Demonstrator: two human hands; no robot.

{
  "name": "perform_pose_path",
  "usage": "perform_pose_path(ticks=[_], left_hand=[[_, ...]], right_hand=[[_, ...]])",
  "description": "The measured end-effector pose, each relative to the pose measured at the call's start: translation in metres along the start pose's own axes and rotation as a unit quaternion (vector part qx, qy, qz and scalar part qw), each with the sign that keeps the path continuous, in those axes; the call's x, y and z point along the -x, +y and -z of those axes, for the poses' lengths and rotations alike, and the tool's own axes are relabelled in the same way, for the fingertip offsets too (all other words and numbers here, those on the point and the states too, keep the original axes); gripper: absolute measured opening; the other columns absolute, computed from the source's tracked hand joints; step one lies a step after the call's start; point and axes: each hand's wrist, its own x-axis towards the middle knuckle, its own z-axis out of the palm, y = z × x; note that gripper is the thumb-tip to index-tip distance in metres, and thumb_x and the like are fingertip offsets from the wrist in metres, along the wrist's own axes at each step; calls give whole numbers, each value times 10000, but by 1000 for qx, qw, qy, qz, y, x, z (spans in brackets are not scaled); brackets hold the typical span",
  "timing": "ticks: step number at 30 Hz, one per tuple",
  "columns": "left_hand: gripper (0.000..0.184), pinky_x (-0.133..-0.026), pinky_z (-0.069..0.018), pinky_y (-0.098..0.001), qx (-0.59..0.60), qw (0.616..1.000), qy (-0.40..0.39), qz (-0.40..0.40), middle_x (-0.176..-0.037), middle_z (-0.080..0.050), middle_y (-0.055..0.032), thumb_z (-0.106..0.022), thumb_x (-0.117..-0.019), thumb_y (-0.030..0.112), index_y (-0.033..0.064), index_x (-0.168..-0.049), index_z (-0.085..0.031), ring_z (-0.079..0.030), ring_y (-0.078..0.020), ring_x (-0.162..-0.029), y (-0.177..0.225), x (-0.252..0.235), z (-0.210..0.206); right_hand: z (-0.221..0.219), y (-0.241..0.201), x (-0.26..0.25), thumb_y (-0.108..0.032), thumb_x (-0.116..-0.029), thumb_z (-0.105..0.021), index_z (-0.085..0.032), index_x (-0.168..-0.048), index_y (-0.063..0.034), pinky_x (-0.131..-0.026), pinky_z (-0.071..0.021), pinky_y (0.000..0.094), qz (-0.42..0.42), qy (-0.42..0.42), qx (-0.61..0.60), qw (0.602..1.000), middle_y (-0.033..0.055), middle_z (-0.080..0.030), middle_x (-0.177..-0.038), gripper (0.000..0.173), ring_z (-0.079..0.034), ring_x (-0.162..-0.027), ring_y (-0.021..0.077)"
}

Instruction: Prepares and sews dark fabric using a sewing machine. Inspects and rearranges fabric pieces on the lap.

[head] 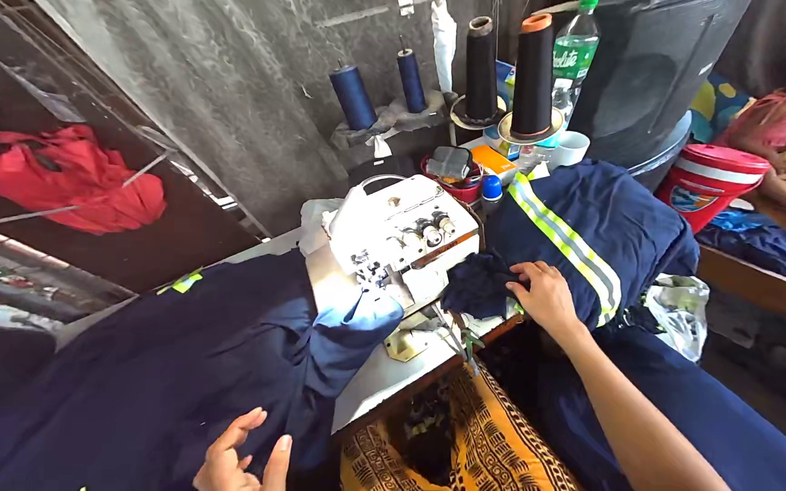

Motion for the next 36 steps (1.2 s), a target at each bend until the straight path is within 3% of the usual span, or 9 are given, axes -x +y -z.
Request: perform_pose_path(ticks=[5,8,10,16,21,26,30,33,36], left_hand=[[335,-915,-440,-243,105,992,-31,-62,-1237,-629,-44,-615,-932,142,22,-1238,-548,-509,-64,-1192,31,-6,-24],[230,-904,-548,-223,231,964,-101,-82,-1202,-652,123,-589,-990,181,234,-1211,-627,-621,-8,-1094,64,-12,-43],[208,-868,-592,-258,280,946,-132,-96,-1210,-659,71,-592,-1009,219,220,-1200,-673,-658,-63,-1056,84,-16,-61],[428,-833,-623,-282,305,937,-126,-110,-1315,-578,-104,-694,-973,329,51,-1293,-631,-631,-147,-1157,120,-29,-84],[280,-818,-607,-242,300,941,-158,-13,-1120,-655,-66,-680,-970,209,-7,-1149,-661,-668,-92,-1023,115,-32,-70],[163,-831,-568,-209,312,930,-192,-31,-1012,-659,-33,-648,-992,170,11,-995,-684,-647,-48,-945,95,-34,-57],[165,-839,-552,-203,346,905,-242,-46,-1106,-649,-3,-509,-1061,164,30,-1077,-604,-627,-18,-983,83,-35,-51],[272,-869,-578,-237,360,892,-275,11,-1114,-660,-16,-607,-1014,200,-6,-1191,-592,-657,-49,-1013,84,-28,-55],[262,-810,-586,-218,370,887,-275,27,-1025,-679,1,-697,-963,228,8,-1100,-658,-669,-31,-922,80,-20,-59]], right_hand=[[12,-1,-5,-158,-941,-707,-732,-1090,20,-899,-546,510,14,142,-135,981,258,-667,-1109,233,-658,-1016,370],[28,-29,10,-140,-956,-655,-676,-1070,3,-750,-577,295,70,137,-321,935,80,-671,-976,184,-662,-845,129],[29,-56,29,-100,-967,-607,-630,-1040,-45,-677,-598,259,95,43,-470,877,-18,-674,-871,94,-671,-740,70],[-3,-117,87,-109,-960,-660,-680,-1031,-80,-586,-587,242,118,-130,-611,772,5,-694,-851,79,-660,-669,74],[-15,-135,102,-77,-922,-721,-668,-1076,-80,-643,-606,217,202,-164,-587,766,3,-705,-938,163,-687,-759,63],[-15,-136,99,-23,-920,-670,-574,-1424,-35,-692,-582,202,247,-251,-534,769,-4,-718,-967,513,-665,-786,38],[-16,-133,99,-11,-934,-625,-695,-1229,-22,-830,-594,226,258,-272,-520,767,28,-736,-1124,303,-695,-953,56],[-18,-134,98,-31,-956,-629,-672,-1215,-33,-811,-587,221,272,-264,-540,752,5,-716,-1074,262,-678,-930,52],[-24,-133,98,-59,-984,-608,-683,-1194,-78,-831,-585,245,245,-255,-594,723,-4,-701,-1083,223,-670,-950,54]])
